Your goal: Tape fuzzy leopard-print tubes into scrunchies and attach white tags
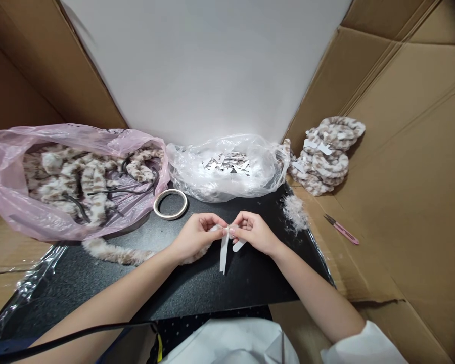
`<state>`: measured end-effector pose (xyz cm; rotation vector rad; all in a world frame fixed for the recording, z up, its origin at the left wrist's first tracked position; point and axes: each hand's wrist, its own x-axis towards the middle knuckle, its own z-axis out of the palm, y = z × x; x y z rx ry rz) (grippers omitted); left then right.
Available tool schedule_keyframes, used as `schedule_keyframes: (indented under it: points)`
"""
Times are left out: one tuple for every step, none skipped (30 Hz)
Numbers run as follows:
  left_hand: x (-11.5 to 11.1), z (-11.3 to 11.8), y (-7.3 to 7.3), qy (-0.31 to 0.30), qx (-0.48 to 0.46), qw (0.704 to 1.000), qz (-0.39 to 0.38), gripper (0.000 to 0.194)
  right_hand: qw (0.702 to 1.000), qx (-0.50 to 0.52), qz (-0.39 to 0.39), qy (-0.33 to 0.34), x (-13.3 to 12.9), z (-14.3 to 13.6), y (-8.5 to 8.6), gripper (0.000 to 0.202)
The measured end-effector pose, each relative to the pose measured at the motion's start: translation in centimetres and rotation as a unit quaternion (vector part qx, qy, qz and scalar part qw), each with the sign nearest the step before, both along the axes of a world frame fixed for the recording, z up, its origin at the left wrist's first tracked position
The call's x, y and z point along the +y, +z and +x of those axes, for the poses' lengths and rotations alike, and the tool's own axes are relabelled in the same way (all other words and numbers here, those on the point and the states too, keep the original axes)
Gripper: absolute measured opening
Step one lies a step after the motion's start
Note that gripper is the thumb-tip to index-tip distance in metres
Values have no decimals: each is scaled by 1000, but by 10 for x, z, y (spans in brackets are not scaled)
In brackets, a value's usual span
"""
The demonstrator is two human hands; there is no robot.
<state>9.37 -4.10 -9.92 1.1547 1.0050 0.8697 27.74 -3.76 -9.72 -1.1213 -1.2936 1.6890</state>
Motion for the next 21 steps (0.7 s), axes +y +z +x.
schedule_keyframes:
  points:
    - [0,0,0,1,4,1000,2,26,1000,5,-4,-5,0,-1,-1,35]
    - [0,-1,-1,-1,7,1000,3,26,1000,10,-10,-9,0,-1,-2,36]
    - [1,-1,-2,-4,9,1000,3,26,1000,15,-18,-11,0,-1,-4,35]
    - [1,-2,-3,-11,10,1000,2,26,999,21,-28,-12,0,-1,-5,35]
    - [1,-2,-4,-19,10,1000,2,25,999,30,-44,-13,0,-1,-6,34]
    - [2,-3,-5,-28,13,1000,3,24,997,41,-64,-13,0,-1,-6,34]
    - [2,-3,-6,-37,18,999,9,23,995,53,-87,-12,1,-1,-7,33]
    - [2,-3,-8,-46,28,998,20,22,992,65,-111,-11,1,-1,-8,33]
    - [1,-4,-8,-53,43,997,38,21,988,76,-133,-10,1,-1,-8,33]
    - [1,-4,-8,-55,65,994,65,19,984,83,-155,-8,1,-1,-9,32]
    - [0,-4,-8,-54,96,989,100,17,981,87,-173,-6,1,-1,-9,31]
    - [0,-5,-7,-53,132,980,141,15,978,89,-190,-3,1,-1,-9,30]
    - [-1,-5,-5,-52,169,967,184,11,974,90,-206,0,1,-1,-10,29]
    - [-2,-5,-3,-53,202,952,226,8,971,93,-220,2,1,-1,-10,28]
    - [-3,-5,-1,-56,226,936,264,5,967,96,-234,4,1,-1,-10,26]
    - [-3,-5,0,-61,242,921,299,4,964,102,-247,5,1,-1,-11,25]
    - [-3,-5,0,-67,249,907,332,5,960,108,-259,6,2,-2,-11,23]
    - [-4,-5,-1,-70,252,893,366,6,956,114,-270,7,2,-2,-11,22]
    - [-3,-5,-2,-71,254,878,399,8,952,119,-280,9,2,-2,-11,20]
    - [-3,-5,-5,-70,256,862,432,10,950,123,-288,12,2,-2,-11,19]
    - [-3,-6,-7,-68,262,844,463,11,947,126,-293,16,2,-1,-11,18]
